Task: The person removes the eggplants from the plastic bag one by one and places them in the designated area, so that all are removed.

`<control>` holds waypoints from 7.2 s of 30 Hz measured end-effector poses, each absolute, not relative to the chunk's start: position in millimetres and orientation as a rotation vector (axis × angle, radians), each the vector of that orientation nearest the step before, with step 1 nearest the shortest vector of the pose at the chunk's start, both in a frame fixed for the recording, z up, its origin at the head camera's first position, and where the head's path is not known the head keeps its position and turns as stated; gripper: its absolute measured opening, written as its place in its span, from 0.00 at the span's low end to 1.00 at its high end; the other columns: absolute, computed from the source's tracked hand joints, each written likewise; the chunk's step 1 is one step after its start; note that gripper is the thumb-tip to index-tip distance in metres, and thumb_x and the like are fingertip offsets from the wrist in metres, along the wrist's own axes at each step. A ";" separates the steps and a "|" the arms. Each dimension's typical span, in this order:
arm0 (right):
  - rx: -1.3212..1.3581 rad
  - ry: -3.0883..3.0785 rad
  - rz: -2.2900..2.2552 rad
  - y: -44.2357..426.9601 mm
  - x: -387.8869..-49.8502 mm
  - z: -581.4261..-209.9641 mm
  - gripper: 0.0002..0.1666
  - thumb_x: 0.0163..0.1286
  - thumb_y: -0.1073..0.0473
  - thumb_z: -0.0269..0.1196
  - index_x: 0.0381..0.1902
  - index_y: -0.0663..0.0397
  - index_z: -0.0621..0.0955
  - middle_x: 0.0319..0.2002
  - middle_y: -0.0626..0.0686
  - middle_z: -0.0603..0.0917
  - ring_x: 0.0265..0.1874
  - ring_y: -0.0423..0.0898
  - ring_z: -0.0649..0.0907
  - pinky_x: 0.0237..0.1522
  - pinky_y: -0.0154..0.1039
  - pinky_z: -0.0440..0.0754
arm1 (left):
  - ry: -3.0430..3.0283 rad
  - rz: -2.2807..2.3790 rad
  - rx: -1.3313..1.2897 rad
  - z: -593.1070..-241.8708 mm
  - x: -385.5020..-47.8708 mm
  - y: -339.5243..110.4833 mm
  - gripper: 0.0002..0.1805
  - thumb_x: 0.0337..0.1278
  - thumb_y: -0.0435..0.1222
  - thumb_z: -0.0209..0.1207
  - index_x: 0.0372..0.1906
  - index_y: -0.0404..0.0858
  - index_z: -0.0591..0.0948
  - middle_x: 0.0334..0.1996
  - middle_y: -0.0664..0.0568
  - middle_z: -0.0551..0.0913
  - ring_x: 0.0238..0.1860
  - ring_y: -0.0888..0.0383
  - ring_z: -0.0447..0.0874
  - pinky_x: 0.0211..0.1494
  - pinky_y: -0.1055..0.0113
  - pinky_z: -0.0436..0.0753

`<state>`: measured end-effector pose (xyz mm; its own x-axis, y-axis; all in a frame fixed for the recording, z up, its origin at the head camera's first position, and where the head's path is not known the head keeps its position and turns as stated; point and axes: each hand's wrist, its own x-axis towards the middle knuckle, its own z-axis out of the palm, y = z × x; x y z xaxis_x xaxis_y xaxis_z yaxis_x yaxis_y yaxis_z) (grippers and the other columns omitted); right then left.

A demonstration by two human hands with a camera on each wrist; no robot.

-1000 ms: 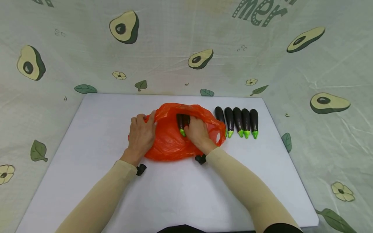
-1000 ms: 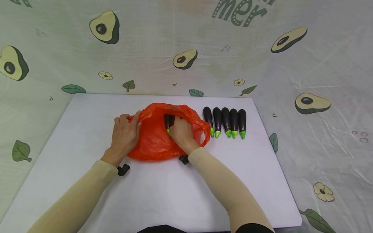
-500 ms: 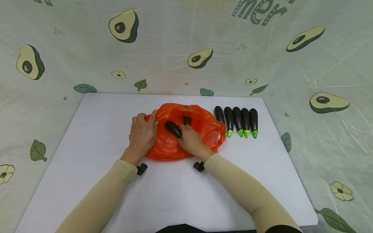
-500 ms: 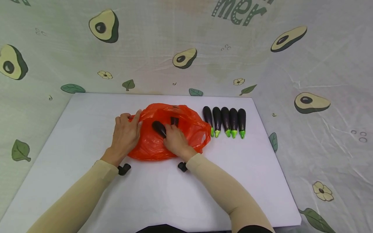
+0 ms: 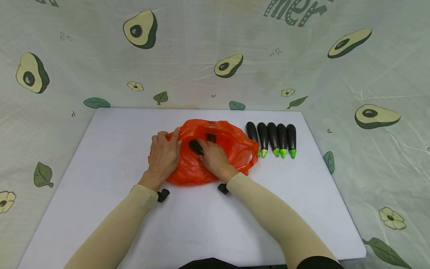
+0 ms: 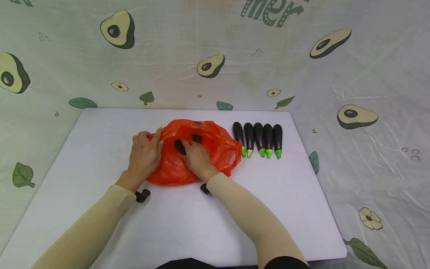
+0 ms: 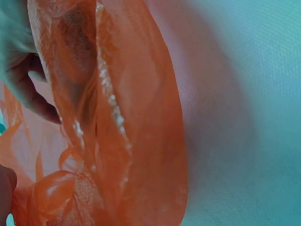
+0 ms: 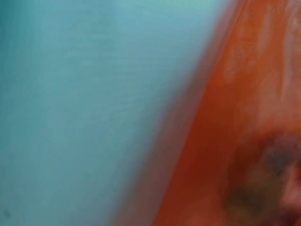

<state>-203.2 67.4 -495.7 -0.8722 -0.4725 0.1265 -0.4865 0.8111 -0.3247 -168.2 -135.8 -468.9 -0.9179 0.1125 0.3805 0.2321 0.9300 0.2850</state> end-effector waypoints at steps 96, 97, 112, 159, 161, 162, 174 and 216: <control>-0.077 -3.087 0.549 286.2 -169.0 -490.5 0.39 0.75 0.53 0.64 0.78 0.63 0.68 0.59 0.75 0.82 0.48 0.67 0.84 0.40 0.62 0.84 | -2.788 -0.504 -0.165 -465.0 -164.8 -148.5 0.29 0.82 0.41 0.52 0.79 0.38 0.68 0.56 0.28 0.71 0.51 0.35 0.69 0.48 0.50 0.74; -0.081 -3.090 0.543 285.8 -168.8 -490.5 0.39 0.75 0.53 0.64 0.77 0.63 0.68 0.59 0.75 0.82 0.50 0.68 0.84 0.43 0.63 0.84 | -2.790 -0.508 -0.163 -464.8 -164.8 -148.4 0.29 0.82 0.41 0.52 0.80 0.38 0.68 0.56 0.29 0.71 0.52 0.35 0.69 0.48 0.50 0.74; -0.082 -3.028 0.503 277.9 -167.9 -478.2 0.37 0.78 0.47 0.61 0.74 0.66 0.71 0.65 0.75 0.77 0.58 0.71 0.80 0.53 0.69 0.82 | -2.787 -0.516 -0.161 -463.2 -163.1 -147.4 0.29 0.82 0.42 0.52 0.79 0.37 0.68 0.56 0.29 0.71 0.51 0.36 0.69 0.46 0.51 0.73; 0.580 -2.934 0.664 78.9 -214.7 -458.6 0.33 0.78 0.53 0.64 0.74 0.60 0.72 0.68 0.62 0.79 0.65 0.60 0.79 0.71 0.57 0.77 | -2.742 -0.491 -0.186 -460.2 -166.0 -145.2 0.28 0.82 0.41 0.52 0.79 0.38 0.69 0.55 0.28 0.71 0.50 0.34 0.70 0.47 0.49 0.75; 0.520 -2.954 0.703 78.4 -222.8 -458.4 0.32 0.78 0.52 0.64 0.74 0.58 0.72 0.67 0.61 0.79 0.64 0.60 0.80 0.71 0.59 0.76 | -2.750 -0.495 -0.176 -460.1 -166.8 -144.5 0.28 0.82 0.41 0.52 0.79 0.39 0.69 0.56 0.28 0.71 0.50 0.34 0.70 0.47 0.50 0.75; 0.497 -2.961 0.720 78.2 -226.0 -459.4 0.32 0.78 0.51 0.64 0.73 0.58 0.72 0.67 0.61 0.79 0.63 0.60 0.80 0.71 0.59 0.76 | -2.755 -0.498 -0.172 -460.3 -167.2 -144.2 0.28 0.82 0.41 0.52 0.79 0.39 0.69 0.56 0.28 0.71 0.50 0.34 0.70 0.47 0.49 0.76; 0.373 -2.986 0.626 77.4 -236.2 -495.7 0.26 0.75 0.50 0.69 0.63 0.58 0.76 0.48 0.60 0.87 0.45 0.57 0.87 0.56 0.55 0.87 | -2.782 -0.506 -0.169 -459.2 -170.3 -141.7 0.29 0.82 0.42 0.51 0.80 0.40 0.68 0.56 0.28 0.71 0.51 0.34 0.70 0.47 0.50 0.76; 0.699 -3.080 1.225 70.9 -203.7 -469.0 0.47 0.72 0.56 0.71 0.83 0.40 0.62 0.67 0.57 0.81 0.53 0.53 0.85 0.55 0.50 0.89 | -2.773 -0.538 -0.165 -462.2 -170.8 -136.7 0.28 0.82 0.42 0.52 0.79 0.38 0.69 0.55 0.28 0.71 0.52 0.33 0.71 0.48 0.48 0.76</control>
